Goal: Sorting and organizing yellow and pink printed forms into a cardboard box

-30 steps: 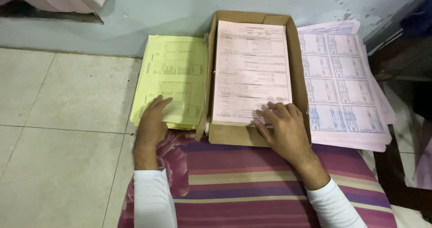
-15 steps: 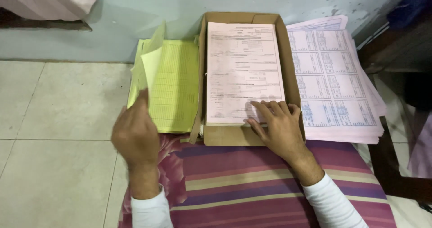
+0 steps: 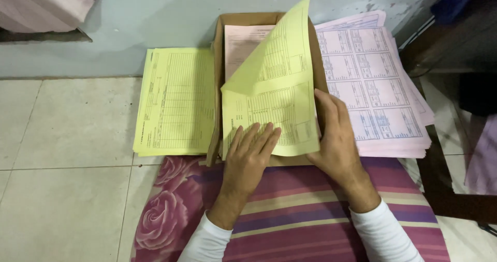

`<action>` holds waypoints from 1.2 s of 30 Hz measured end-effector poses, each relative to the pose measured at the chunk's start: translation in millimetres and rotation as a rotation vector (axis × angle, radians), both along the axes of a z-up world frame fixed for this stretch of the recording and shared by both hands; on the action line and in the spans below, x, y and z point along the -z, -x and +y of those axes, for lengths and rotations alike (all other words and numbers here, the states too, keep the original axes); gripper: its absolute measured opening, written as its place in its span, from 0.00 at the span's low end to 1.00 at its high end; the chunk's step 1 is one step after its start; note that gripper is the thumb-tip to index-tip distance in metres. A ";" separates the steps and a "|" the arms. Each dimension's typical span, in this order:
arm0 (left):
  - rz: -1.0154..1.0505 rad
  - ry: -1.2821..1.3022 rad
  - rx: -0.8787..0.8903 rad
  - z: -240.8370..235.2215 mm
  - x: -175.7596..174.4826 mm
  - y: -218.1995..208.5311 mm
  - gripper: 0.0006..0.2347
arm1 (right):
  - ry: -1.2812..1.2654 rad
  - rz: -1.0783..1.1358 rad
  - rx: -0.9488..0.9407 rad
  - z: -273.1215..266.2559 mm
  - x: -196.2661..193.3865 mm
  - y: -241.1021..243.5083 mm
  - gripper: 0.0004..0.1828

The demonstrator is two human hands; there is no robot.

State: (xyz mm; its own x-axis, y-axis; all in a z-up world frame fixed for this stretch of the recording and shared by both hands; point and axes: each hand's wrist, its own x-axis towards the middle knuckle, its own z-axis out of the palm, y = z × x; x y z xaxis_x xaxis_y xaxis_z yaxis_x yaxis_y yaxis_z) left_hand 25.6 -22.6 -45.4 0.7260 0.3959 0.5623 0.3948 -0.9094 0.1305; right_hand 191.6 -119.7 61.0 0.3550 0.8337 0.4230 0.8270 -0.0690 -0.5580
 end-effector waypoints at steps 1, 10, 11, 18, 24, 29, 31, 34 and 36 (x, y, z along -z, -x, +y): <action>0.001 0.003 0.000 0.2 -1.4 0.2 0.19 | 0.003 0.001 0.000 -4.9 4.9 -6.1 0.51; 0.115 0.112 -0.058 4.6 -30.5 11.2 0.27 | 0.144 -0.366 0.069 -24.6 53.8 -42.7 0.15; 0.129 0.155 -0.102 5.1 -35.5 15.2 0.28 | 0.167 -0.384 0.099 -24.1 52.6 -40.1 0.15; 0.185 0.378 -0.167 12.4 -42.5 27.5 0.30 | 0.469 -0.325 0.137 -20.2 25.8 -28.7 0.28; 0.180 0.450 -0.182 14.1 -39.9 27.3 0.28 | 0.427 -0.019 0.006 -36.3 -3.7 -54.9 0.44; 0.130 0.339 -0.197 14.7 -10.8 27.2 0.36 | 0.499 0.037 0.097 -56.7 3.6 -92.7 0.40; 0.127 0.313 -0.220 16.0 -11.1 26.1 0.33 | 0.553 -0.002 0.122 -60.1 12.9 -103.3 0.42; 0.046 0.367 -0.198 14.7 -14.2 25.9 0.31 | 0.756 0.049 0.114 -59.8 12.9 -105.4 0.53; 0.013 0.381 -0.191 14.1 -15.0 23.8 0.30 | 0.865 0.114 0.154 -59.0 13.9 -104.8 0.56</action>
State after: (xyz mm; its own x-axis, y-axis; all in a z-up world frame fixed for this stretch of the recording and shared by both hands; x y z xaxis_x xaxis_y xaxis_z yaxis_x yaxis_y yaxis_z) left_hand 1.7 -8.5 -30.4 0.6251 0.7021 0.3410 0.5555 -0.7071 0.4375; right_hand 296.4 -178.7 47.1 0.4914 0.7846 -0.3780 0.7160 -0.6110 -0.3375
